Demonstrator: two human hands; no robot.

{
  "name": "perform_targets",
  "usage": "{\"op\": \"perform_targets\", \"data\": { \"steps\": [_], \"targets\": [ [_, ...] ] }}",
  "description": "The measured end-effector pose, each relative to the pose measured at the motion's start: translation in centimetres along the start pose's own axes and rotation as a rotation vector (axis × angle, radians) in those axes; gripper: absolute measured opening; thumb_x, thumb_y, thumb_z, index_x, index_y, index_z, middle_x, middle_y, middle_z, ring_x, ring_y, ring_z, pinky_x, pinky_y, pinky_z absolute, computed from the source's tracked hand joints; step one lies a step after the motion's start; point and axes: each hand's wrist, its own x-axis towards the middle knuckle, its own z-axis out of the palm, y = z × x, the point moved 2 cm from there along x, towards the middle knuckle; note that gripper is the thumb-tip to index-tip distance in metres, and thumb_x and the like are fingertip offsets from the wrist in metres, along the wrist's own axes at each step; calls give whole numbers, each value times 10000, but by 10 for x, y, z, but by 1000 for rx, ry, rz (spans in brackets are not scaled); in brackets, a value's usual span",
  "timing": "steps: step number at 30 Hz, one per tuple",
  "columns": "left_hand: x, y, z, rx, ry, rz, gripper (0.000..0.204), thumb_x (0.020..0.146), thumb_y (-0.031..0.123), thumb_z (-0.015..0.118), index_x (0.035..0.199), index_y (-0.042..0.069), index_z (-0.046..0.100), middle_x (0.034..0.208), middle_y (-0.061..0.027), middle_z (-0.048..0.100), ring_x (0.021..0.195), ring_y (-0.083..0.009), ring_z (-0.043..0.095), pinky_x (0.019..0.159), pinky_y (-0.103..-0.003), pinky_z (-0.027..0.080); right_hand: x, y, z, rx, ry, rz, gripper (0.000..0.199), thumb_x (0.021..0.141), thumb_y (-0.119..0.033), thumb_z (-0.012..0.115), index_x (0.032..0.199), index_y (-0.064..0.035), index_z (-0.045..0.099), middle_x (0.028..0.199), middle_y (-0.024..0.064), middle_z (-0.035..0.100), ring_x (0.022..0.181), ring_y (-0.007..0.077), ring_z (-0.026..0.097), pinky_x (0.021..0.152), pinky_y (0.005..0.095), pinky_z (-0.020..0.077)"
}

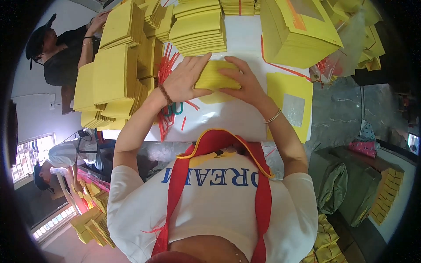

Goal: Stacking and inspecting sheets of yellow joss paper at a work table.

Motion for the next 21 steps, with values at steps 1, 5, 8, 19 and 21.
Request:
{"op": "perform_targets", "data": {
  "steps": [1, 5, 8, 19, 21],
  "targets": [
    [2, -1, 0, 29, -35, -2, 891, 635, 386, 700, 1311, 3, 264, 1141, -164, 443, 1038, -314, 418, 859, -426, 367, 1, 0, -1, 15, 5, 22, 546, 612, -133, 776, 1105, -102, 544, 1276, 129, 376, 1174, 295, 384, 950, 369, 365],
    [1, 6, -3, 235, -57, 32, 913, 660, 437, 672, 1325, -7, 232, 1165, -169, 429, 1115, -312, 386, 963, -488, 269, 3, -1, -2, 32, 7, 50, 551, 626, -158, 768, 1123, -140, 532, 1269, 112, 386, 1162, 292, 394, 931, 369, 390],
    [3, 20, -3, 289, -88, -52, 936, 643, 439, 693, 1325, -7, 234, 1155, -161, 433, 1160, -298, 361, 992, -520, 208, 3, 0, -3, 42, 3, 62, 541, 627, -156, 768, 1114, -130, 533, 1266, 117, 386, 1162, 293, 392, 929, 368, 392],
    [15, 24, 2, 405, -214, -122, 839, 590, 409, 743, 1254, 77, 352, 985, -88, 503, 955, -248, 487, 792, -418, 346, -6, -8, 6, 42, 45, 101, 791, 615, -176, 778, 1272, -126, 340, 1359, 134, 236, 1219, 320, 311, 965, 387, 359],
    [13, 20, 2, 400, -183, -93, 789, 585, 401, 747, 1216, 89, 390, 973, -85, 506, 944, -246, 489, 764, -402, 350, -11, -5, 10, 37, 24, 110, 858, 602, -196, 789, 1302, -130, 297, 1386, 136, 187, 1249, 322, 272, 995, 396, 326]
  ]
}}
